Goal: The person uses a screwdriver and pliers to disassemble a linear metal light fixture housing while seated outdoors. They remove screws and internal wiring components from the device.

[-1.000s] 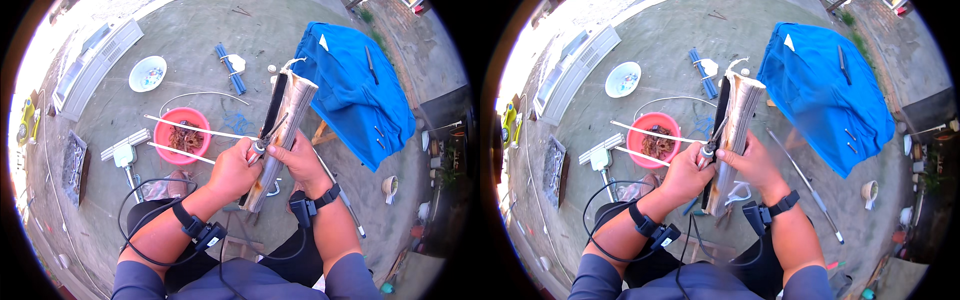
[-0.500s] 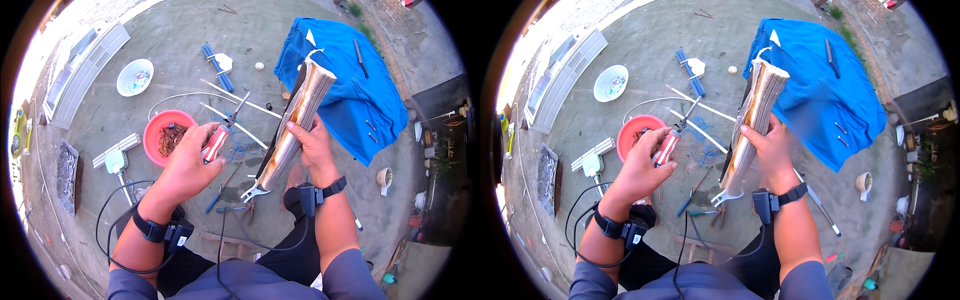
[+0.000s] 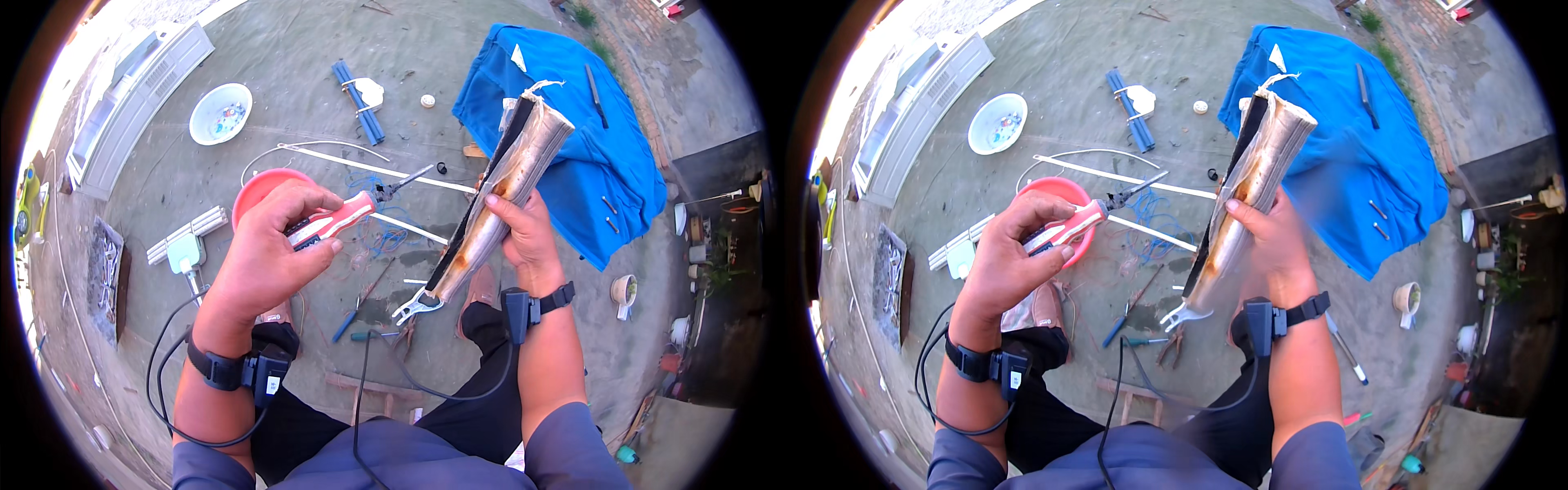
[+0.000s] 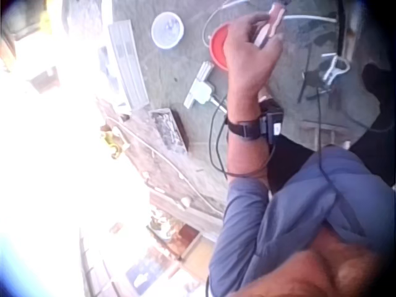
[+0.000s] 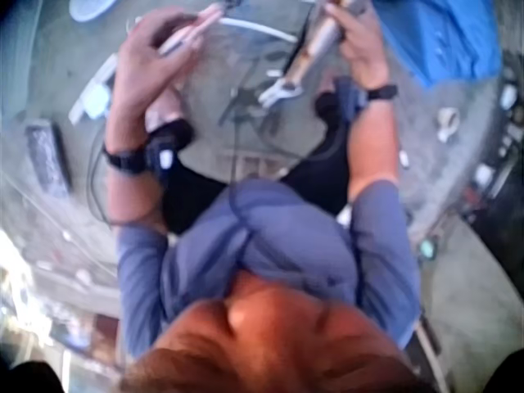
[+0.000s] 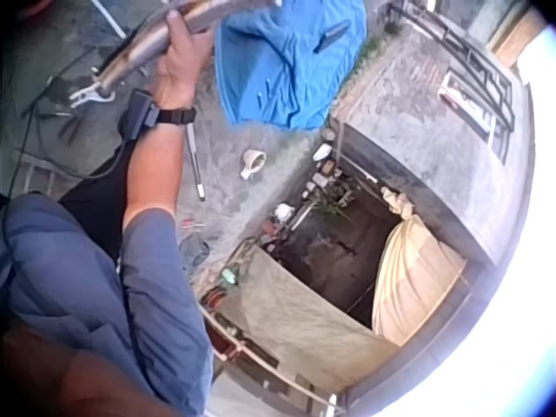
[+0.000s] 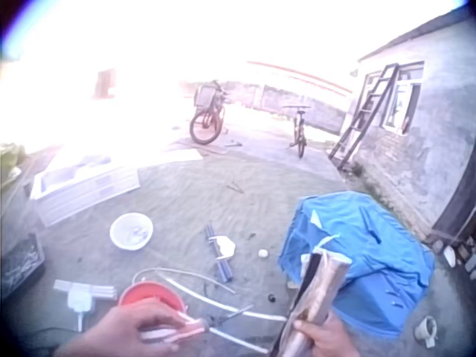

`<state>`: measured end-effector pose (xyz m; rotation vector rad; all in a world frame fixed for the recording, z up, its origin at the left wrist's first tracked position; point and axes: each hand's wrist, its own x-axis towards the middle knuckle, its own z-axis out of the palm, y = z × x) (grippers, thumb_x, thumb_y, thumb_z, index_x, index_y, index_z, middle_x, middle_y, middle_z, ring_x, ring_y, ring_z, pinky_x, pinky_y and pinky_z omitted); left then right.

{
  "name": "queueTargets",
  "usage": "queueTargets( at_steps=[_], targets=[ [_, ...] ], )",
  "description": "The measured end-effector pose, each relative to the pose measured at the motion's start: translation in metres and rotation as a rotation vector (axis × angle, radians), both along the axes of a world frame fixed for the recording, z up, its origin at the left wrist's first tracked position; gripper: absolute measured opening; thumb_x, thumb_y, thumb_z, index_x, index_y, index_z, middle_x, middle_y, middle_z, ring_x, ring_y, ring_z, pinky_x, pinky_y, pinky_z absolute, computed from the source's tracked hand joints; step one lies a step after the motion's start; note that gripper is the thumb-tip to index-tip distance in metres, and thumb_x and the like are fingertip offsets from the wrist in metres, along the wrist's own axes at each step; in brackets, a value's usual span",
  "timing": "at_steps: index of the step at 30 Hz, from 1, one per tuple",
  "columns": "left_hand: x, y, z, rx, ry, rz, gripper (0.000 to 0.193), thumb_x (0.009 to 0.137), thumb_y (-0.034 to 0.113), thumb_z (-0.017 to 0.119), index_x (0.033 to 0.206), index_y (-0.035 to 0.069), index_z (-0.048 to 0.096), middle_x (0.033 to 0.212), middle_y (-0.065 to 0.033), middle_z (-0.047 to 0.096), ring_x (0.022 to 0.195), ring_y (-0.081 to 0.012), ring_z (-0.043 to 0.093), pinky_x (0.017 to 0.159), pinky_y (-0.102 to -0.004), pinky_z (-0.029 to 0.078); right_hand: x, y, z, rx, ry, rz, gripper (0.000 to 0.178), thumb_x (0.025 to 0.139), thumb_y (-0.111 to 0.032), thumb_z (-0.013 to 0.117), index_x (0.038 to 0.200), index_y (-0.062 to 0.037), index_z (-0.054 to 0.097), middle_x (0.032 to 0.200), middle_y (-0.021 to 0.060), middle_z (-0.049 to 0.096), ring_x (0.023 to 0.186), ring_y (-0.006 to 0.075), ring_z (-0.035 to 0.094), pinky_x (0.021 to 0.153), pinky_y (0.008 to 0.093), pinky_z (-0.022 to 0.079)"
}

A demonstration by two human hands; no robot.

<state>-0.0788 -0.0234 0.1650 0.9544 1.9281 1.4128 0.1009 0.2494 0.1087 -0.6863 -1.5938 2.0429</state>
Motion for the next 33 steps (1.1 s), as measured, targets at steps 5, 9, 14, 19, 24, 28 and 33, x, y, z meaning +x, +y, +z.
queueTargets(
  at_steps=[5, 9, 14, 19, 24, 28, 33],
  targets=[
    [-0.003, -0.002, 0.001, 0.176, -0.197, 0.039, 0.035, 0.076, -0.005, 0.07, 0.11, 0.0, 0.063, 0.111, -0.0057, 0.063, 0.102, -0.0131, 0.063, 0.089, -0.0278, 0.05, 0.004, 0.002, 0.003, 0.013, -0.054, 0.077, 0.044, 0.08, -0.002, 0.071, 0.12, -0.0014, 0.054, 0.108, 0.0107, 0.065, 0.102, 0.0207, 0.063, 0.092, 0.0361, 0.049],
    [-0.016, -0.009, 0.006, 0.262, -0.254, 0.084, 0.035, 0.077, -0.001, 0.075, 0.11, 0.001, 0.064, 0.105, -0.0058, 0.067, 0.101, -0.0131, 0.063, 0.09, -0.0277, 0.05, 0.003, 0.002, 0.006, 0.022, -0.064, 0.14, 0.051, 0.076, -0.004, 0.074, 0.122, -0.0003, 0.053, 0.104, 0.0103, 0.067, 0.096, 0.0196, 0.066, 0.09, 0.0343, 0.051],
    [-0.02, -0.01, 0.002, 0.142, -0.247, 0.061, 0.028, 0.081, 0.008, 0.076, 0.106, 0.001, 0.066, 0.102, -0.0057, 0.068, 0.095, -0.0115, 0.062, 0.084, -0.0271, 0.05, 0.004, 0.0, 0.01, 0.022, -0.078, 0.178, 0.05, 0.074, -0.004, 0.074, 0.12, -0.0004, 0.054, 0.104, 0.0101, 0.067, 0.096, 0.0195, 0.066, 0.09, 0.0344, 0.051],
    [-0.015, -0.005, -0.006, 0.195, -0.286, 0.023, 0.027, 0.08, 0.006, 0.075, 0.106, 0.001, 0.066, 0.104, -0.006, 0.067, 0.096, -0.0115, 0.062, 0.086, -0.0272, 0.05, 0.006, 0.002, 0.01, 0.004, -0.094, 0.223, 0.053, 0.075, -0.004, 0.074, 0.123, 0.0003, 0.052, 0.106, 0.0115, 0.066, 0.099, 0.0218, 0.065, 0.092, 0.0365, 0.05],
    [-0.011, -0.002, -0.007, 0.21, -0.279, -0.015, 0.027, 0.081, 0.005, 0.074, 0.106, 0.0, 0.066, 0.105, -0.006, 0.066, 0.097, -0.0114, 0.062, 0.087, -0.0271, 0.05, 0.007, 0.003, 0.009, -0.026, -0.071, 0.212, 0.057, 0.077, -0.003, 0.072, 0.128, 0.002, 0.049, 0.108, 0.0133, 0.064, 0.103, 0.0266, 0.065, 0.096, 0.04, 0.048],
    [-0.009, 0.0, -0.009, 0.223, -0.293, -0.006, 0.027, 0.082, 0.005, 0.074, 0.107, 0.0, 0.065, 0.104, -0.0056, 0.066, 0.097, -0.0113, 0.062, 0.087, -0.0268, 0.05, 0.006, 0.003, 0.009, -0.034, -0.06, 0.223, 0.057, 0.077, -0.003, 0.072, 0.129, 0.0024, 0.048, 0.108, 0.0131, 0.064, 0.103, 0.0279, 0.065, 0.096, 0.0405, 0.048],
    [-0.008, 0.002, -0.008, 0.229, -0.268, -0.011, 0.028, 0.082, 0.005, 0.074, 0.108, 0.0, 0.066, 0.104, -0.0056, 0.066, 0.097, -0.0114, 0.062, 0.086, -0.0268, 0.05, 0.006, 0.003, 0.006, -0.041, -0.061, 0.223, 0.058, 0.077, -0.003, 0.072, 0.129, 0.0026, 0.048, 0.108, 0.0131, 0.063, 0.104, 0.0296, 0.065, 0.095, 0.0419, 0.048]
  ],
)
